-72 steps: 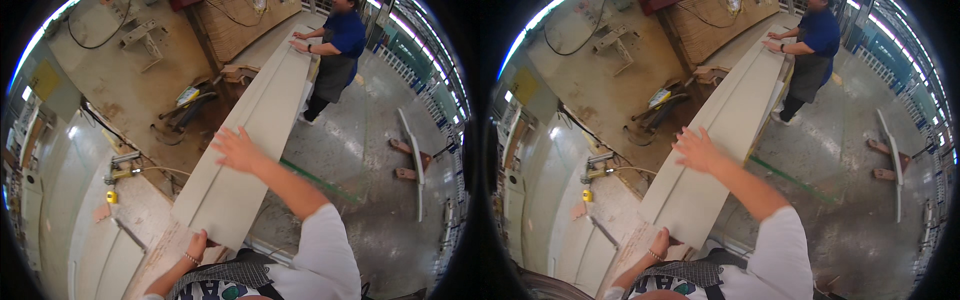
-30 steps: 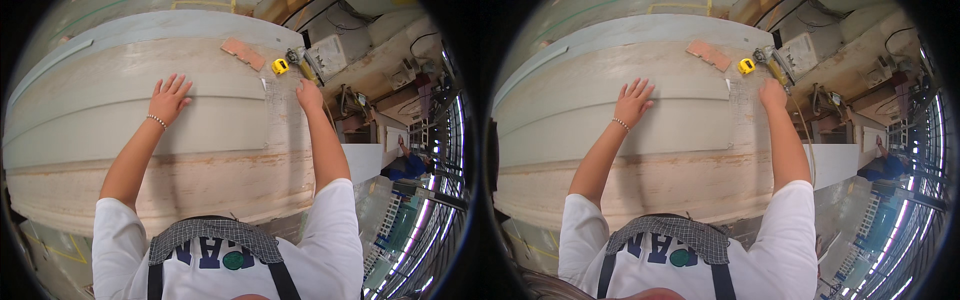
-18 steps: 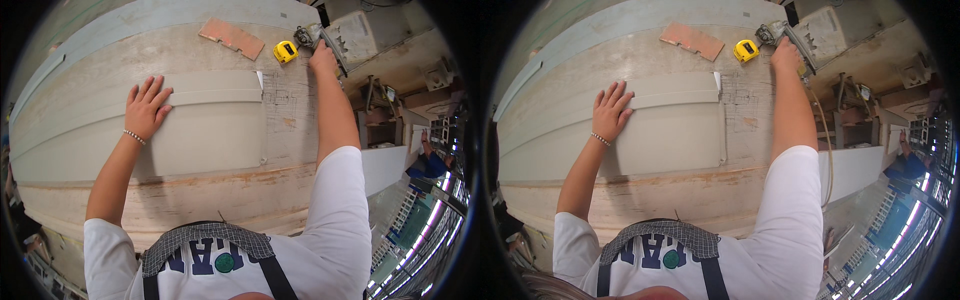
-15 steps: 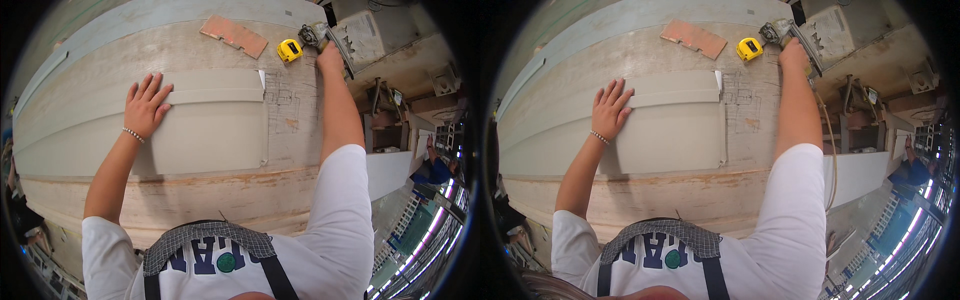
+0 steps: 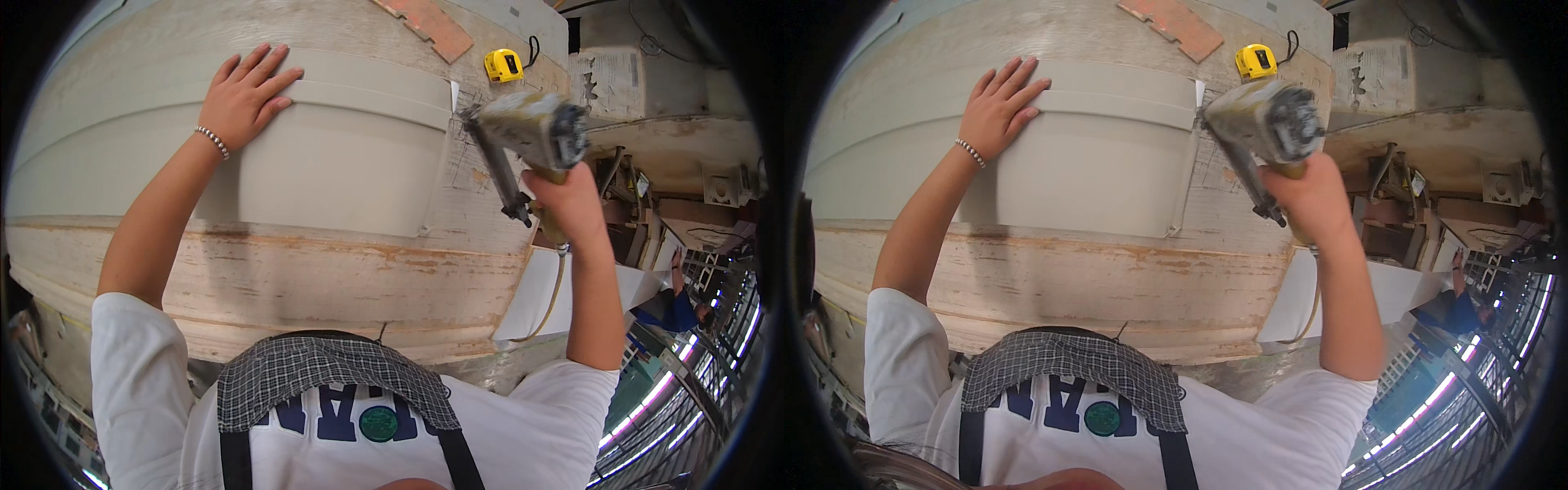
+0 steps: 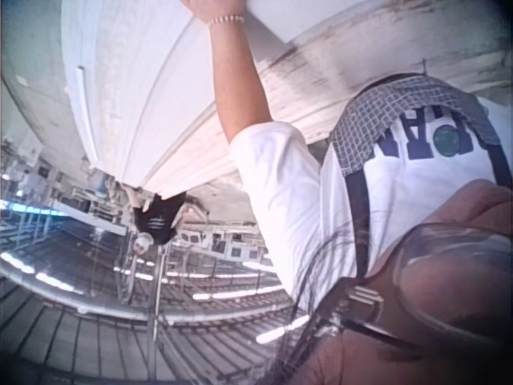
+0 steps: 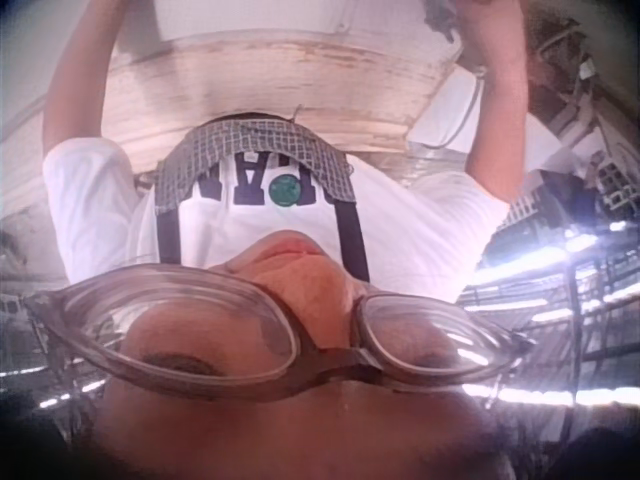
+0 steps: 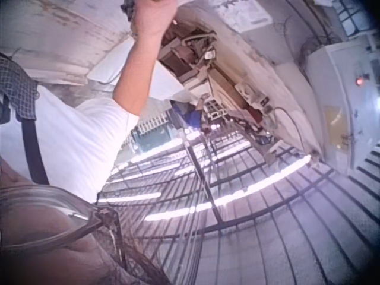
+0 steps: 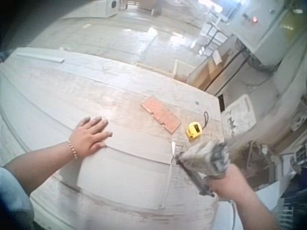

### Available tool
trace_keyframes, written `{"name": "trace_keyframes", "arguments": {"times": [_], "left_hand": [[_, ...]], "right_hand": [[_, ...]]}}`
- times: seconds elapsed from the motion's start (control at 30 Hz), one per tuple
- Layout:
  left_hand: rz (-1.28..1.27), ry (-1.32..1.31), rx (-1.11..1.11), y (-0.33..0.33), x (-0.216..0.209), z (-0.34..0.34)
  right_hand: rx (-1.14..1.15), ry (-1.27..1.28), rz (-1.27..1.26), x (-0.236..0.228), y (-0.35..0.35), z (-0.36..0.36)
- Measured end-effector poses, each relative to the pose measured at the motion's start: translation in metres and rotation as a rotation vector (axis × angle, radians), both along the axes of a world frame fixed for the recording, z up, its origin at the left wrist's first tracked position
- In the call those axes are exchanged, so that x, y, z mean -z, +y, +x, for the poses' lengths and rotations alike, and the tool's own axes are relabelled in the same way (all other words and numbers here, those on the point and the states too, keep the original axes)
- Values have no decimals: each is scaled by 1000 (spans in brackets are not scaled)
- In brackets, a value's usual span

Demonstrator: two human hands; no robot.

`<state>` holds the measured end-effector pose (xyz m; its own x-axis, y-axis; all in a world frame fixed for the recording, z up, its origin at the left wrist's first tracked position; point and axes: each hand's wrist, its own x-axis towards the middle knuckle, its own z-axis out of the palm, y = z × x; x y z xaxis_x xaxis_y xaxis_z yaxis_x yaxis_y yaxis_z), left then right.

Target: The person aligns a white panel onto a wooden base, positions a small spacer block, and secures the components together using a pneumatic nail gun. The person also handles long trim pieces and places a second panel onto the assembly.

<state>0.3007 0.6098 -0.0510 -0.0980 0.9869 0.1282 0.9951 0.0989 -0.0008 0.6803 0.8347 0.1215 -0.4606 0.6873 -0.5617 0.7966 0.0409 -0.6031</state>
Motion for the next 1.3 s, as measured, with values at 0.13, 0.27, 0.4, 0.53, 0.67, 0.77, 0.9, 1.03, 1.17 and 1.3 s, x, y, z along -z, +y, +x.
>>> {"name": "trace_keyframes", "arguments": {"times": [0.13, 0.27, 0.4, 0.53, 0.67, 0.77, 0.9, 1.03, 1.17, 1.3], "left_hand": [[-15, -52, -13, -2, -1, 1], [-2, -65, -12, -3, -1, 0], [23, -67, 7, -3, 1, -1], [14, -53, 3, -3, 3, -2], [23, -60, 0, -3, 3, -1], [29, -55, 3, -2, 2, 0], [28, -49, -2, -3, 3, -1], [79, -52, 21, -3, 7, -2], [42, -11, 58, -1, 6, -2], [-28, -22, 94, 6, -5, -11]], "right_hand": [[-62, -49, 80, 15, -15, -18], [-120, -125, 90, 20, -14, -23], [-155, -222, 144, 19, -14, -24], [-135, -190, 72, 19, -11, -25], [-166, -183, 87, 20, -8, -23], [-166, -212, 101, 22, -8, -22], [-158, -152, 95, 23, -7, -18], [-153, -213, 96, 21, -8, -18], [-191, -196, 140, 19, -11, -19], [94, 17, -12, 3, -27, 4]]}}
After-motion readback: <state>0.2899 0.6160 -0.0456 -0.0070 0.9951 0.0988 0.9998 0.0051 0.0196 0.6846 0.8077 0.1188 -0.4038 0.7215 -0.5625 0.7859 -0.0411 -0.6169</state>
